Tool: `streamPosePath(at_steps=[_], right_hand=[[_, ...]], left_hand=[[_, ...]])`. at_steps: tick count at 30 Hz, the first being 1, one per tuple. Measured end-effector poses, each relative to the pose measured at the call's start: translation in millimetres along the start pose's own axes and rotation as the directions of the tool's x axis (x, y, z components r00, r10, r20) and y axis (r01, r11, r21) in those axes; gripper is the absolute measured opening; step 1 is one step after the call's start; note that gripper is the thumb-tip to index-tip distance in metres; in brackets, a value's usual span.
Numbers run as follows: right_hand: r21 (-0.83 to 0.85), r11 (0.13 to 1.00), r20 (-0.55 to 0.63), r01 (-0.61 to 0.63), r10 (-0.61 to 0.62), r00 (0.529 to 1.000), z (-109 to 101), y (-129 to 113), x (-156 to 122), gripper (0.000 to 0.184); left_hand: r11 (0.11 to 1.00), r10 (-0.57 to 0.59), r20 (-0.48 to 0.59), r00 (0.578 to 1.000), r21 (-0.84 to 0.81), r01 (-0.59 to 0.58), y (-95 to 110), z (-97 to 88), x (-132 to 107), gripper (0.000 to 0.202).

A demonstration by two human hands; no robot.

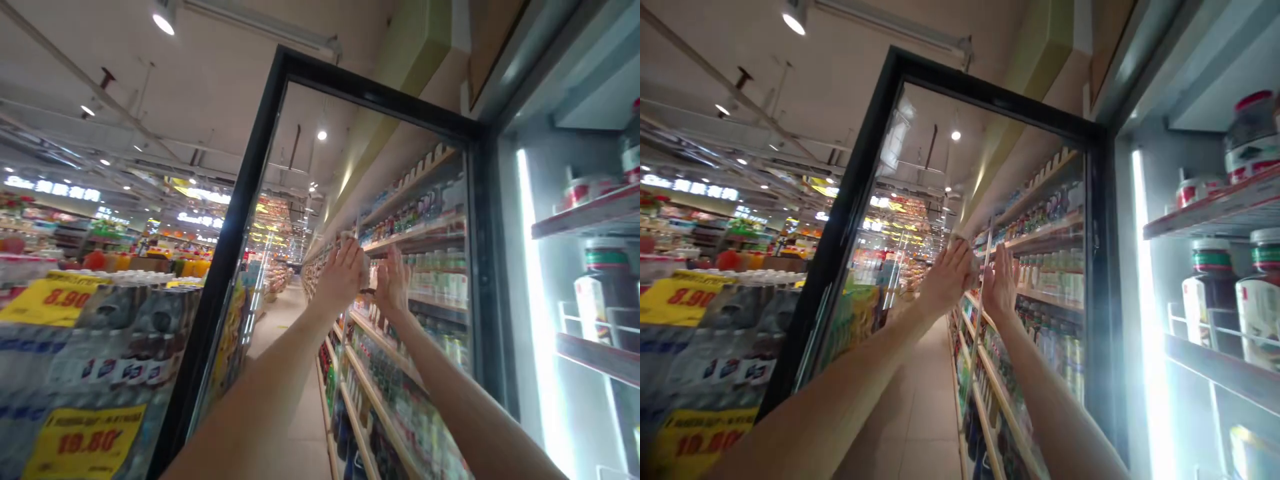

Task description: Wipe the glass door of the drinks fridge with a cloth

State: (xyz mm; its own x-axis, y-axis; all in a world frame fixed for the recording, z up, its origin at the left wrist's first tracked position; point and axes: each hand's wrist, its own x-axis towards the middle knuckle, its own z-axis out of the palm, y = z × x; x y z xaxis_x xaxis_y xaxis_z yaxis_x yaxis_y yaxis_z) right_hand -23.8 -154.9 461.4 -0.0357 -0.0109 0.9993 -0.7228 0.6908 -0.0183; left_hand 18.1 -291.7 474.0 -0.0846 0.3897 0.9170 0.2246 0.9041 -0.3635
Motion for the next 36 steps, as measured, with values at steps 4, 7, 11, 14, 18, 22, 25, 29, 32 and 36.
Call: streamPosePath(at_steps=[4, 7, 11, 14, 18, 22, 25, 29, 32, 36], right_hand=[[-0.37, 0.925, -0.002, 0.084, -0.091, 0.996, -4.2, 16.7, -9.6, 0.055], [-0.416, 0.906, -0.038, 0.083, -0.108, 0.993, -3.5, 17.2, -12.9, 0.056], [-0.376, 0.924, -0.089, 0.069, -0.111, 0.99, -1.9, 17.7, -14.3, 0.055], [-0.344, 0.939, -0.166, -0.008, -0.052, 0.985, -1.1, 21.0, -14.9, 0.055], [-0.343, 0.937, -0.183, -0.062, -0.001, 0.983, 0.6, 22.0, -14.8, 0.053], [-0.34, 0.939, -0.173, -0.06, 0.0, 0.985, 2.6, 20.0, -14.7, 0.052], [-0.333, 0.94, -0.176, -0.071, 0.012, 0.984, 3.7, 19.9, -14.8, 0.052], [-0.332, 0.941, -0.175, -0.063, 0.004, 0.985, 3.9, 20.7, -15.1, 0.051], [-0.335, 0.94, -0.177, -0.065, 0.005, 0.984, 3.2, 20.3, -14.7, 0.051], [-0.341, 0.938, -0.167, -0.069, 0.012, 0.986, 2.3, 19.5, -13.8, 0.052]], left_hand=[[0.996, 0.014, -0.002, 1.0, 0.089, -0.014, -38.8, -30.1, 6.9, 0.044], [0.97, -0.194, -0.105, 0.975, 0.125, 0.207, -84.4, -56.8, 17.0, 0.042], [0.941, -0.317, -0.212, 0.924, 0.052, 0.335, -75.2, -48.2, 17.5, 0.044], [0.998, -0.033, -0.106, 0.994, 0.049, 0.038, -23.3, -14.7, 3.4, 0.045], [0.968, 0.231, 0.081, 0.97, 0.081, -0.237, -16.6, -5.4, -2.8, 0.046], [0.959, -0.253, -0.126, 0.959, 0.1, 0.265, -78.0, -35.9, 1.7, 0.051], [0.978, -0.177, -0.148, 0.973, 0.085, 0.191, -81.8, -36.4, -17.5, 0.05], [0.907, 0.411, 0.119, 0.904, 0.047, -0.418, -55.4, -24.0, -40.0, 0.046], [0.963, 0.234, 0.088, 0.968, 0.117, -0.243, -70.8, -34.7, -24.5, 0.047], [0.982, -0.107, -0.081, 0.991, 0.146, 0.118, -91.6, -45.6, -21.4, 0.049]])
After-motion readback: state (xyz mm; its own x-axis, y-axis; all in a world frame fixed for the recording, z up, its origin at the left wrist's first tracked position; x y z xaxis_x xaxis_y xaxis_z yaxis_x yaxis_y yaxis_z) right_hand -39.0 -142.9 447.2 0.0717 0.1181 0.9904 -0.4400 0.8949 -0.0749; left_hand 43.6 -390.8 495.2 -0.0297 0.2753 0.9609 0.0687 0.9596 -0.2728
